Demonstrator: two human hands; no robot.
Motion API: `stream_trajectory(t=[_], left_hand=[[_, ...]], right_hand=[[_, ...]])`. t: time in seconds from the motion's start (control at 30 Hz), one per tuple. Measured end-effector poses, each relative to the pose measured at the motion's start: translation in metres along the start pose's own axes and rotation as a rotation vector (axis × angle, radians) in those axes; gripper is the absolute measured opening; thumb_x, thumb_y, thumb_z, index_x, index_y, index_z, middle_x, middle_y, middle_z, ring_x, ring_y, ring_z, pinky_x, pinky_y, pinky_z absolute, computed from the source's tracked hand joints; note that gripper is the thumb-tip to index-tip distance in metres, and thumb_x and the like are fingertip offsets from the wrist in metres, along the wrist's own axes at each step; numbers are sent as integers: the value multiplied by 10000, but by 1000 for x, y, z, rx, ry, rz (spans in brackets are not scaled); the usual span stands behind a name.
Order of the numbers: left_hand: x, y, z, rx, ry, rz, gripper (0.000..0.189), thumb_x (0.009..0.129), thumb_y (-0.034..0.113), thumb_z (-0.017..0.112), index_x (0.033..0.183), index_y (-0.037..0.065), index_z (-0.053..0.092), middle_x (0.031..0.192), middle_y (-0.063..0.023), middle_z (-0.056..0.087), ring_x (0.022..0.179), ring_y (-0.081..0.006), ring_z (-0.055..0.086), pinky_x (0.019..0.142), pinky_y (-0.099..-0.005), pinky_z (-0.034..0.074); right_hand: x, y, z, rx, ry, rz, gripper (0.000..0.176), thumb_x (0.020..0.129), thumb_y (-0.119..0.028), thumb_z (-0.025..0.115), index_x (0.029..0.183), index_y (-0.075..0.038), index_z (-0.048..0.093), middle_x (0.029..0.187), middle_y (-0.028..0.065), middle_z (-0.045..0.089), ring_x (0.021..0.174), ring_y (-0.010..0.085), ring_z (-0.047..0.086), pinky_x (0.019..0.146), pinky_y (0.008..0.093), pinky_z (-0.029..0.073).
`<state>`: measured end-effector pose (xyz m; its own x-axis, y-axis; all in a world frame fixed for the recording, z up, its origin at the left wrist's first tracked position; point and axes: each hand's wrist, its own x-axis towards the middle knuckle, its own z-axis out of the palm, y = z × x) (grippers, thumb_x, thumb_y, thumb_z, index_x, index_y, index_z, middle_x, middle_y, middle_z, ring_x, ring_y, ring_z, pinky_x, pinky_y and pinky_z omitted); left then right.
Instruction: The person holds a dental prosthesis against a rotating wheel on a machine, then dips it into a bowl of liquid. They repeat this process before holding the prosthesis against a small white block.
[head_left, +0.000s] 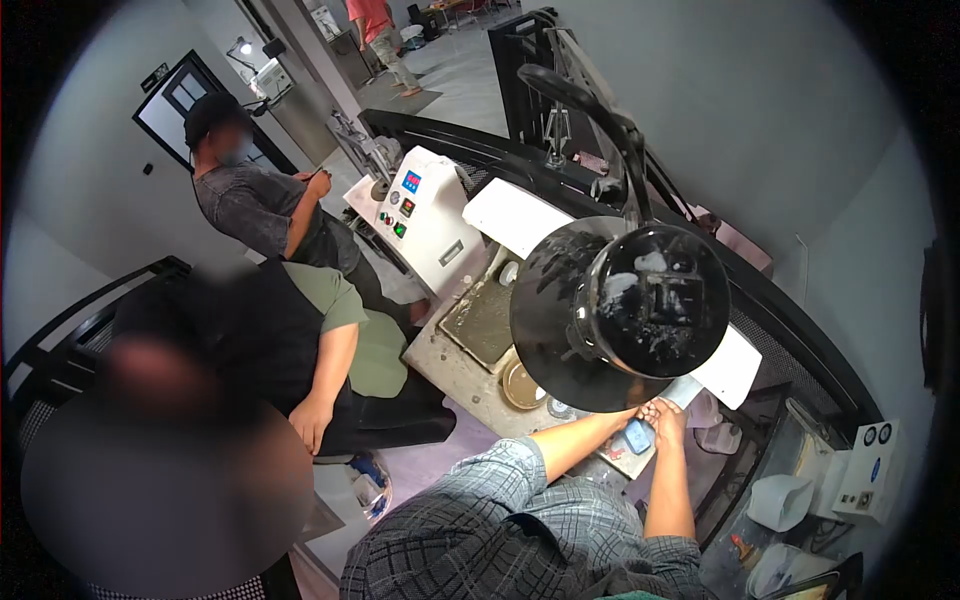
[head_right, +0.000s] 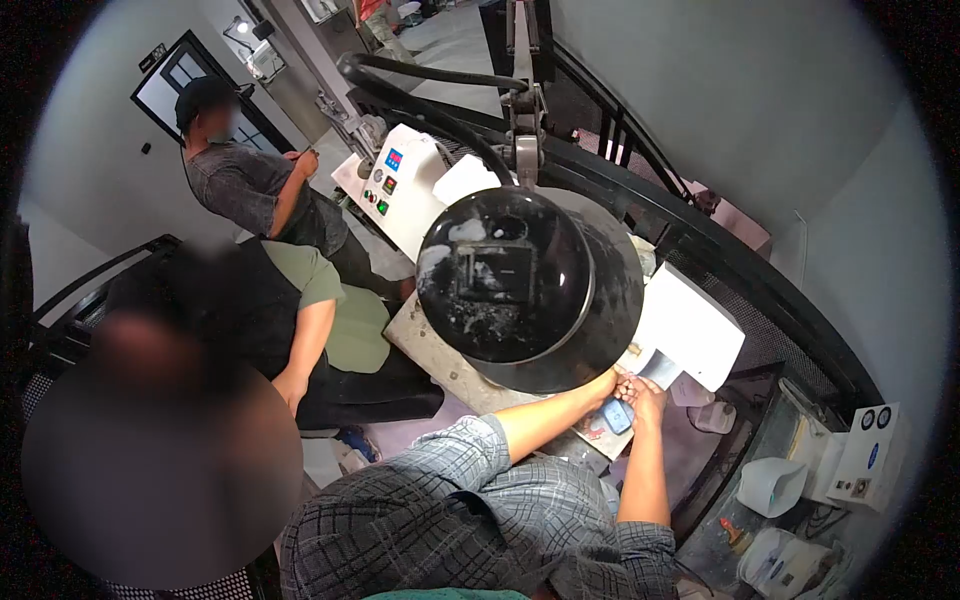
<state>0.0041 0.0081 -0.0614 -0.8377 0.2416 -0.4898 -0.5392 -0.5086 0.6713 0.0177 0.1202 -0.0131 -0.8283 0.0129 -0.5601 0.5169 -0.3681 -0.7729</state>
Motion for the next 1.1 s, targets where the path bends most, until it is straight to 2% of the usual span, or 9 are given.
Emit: stream_trajectory(t=[0.37,0.43,0.53,0.7,0.8,0.87,1.1], left_hand=[[-5,-1,0,26,-1,4,147,835,47,469,719,28,558,582,-45,554,465,-107,485,416,-223,373],[-8,-1,5,-38,90,-45,66,827,29,461,779,32,505,606,-45,539,486,-114,486,434,-225,380],[-7,-2,1,13,107,-8,35,824,20,451,807,31,479,616,-48,531,498,-121,484,444,-225,386],[-20,11,9,-11,121,24,98,799,-32,478,719,8,520,632,-79,561,503,-141,518,449,-244,422],[-23,15,11,-4,153,27,77,796,-38,486,750,-11,541,642,-94,582,483,-145,526,433,-253,425],[-25,19,11,-48,127,25,74,794,-46,486,765,-18,548,659,-99,590,494,-142,529,437,-248,424],[-27,20,14,23,154,34,87,803,-54,474,769,-20,547,668,-96,591,501,-140,528,448,-243,419]], right_hand=[[-8,-10,6,-25,-4,-6,76,792,-12,574,779,62,564,649,123,590,508,165,566,482,268,499],[-8,-9,5,-24,-8,-14,74,792,-9,571,782,64,562,651,124,590,507,165,566,481,268,499],[2,-2,0,-24,5,-5,69,793,-5,563,785,64,561,653,124,590,507,163,566,480,263,498],[-1,-4,2,-36,9,3,54,787,0,565,793,54,562,644,104,589,499,147,564,470,245,490],[-8,-9,6,-106,63,-25,71,798,-20,561,784,48,572,640,93,596,509,145,581,474,244,497],[-6,-8,3,-91,-20,-33,78,803,-21,553,791,54,573,655,102,601,517,149,586,478,249,502],[-12,-11,10,-73,37,-21,67,806,-15,550,789,46,575,648,94,598,499,143,569,458,242,485]])
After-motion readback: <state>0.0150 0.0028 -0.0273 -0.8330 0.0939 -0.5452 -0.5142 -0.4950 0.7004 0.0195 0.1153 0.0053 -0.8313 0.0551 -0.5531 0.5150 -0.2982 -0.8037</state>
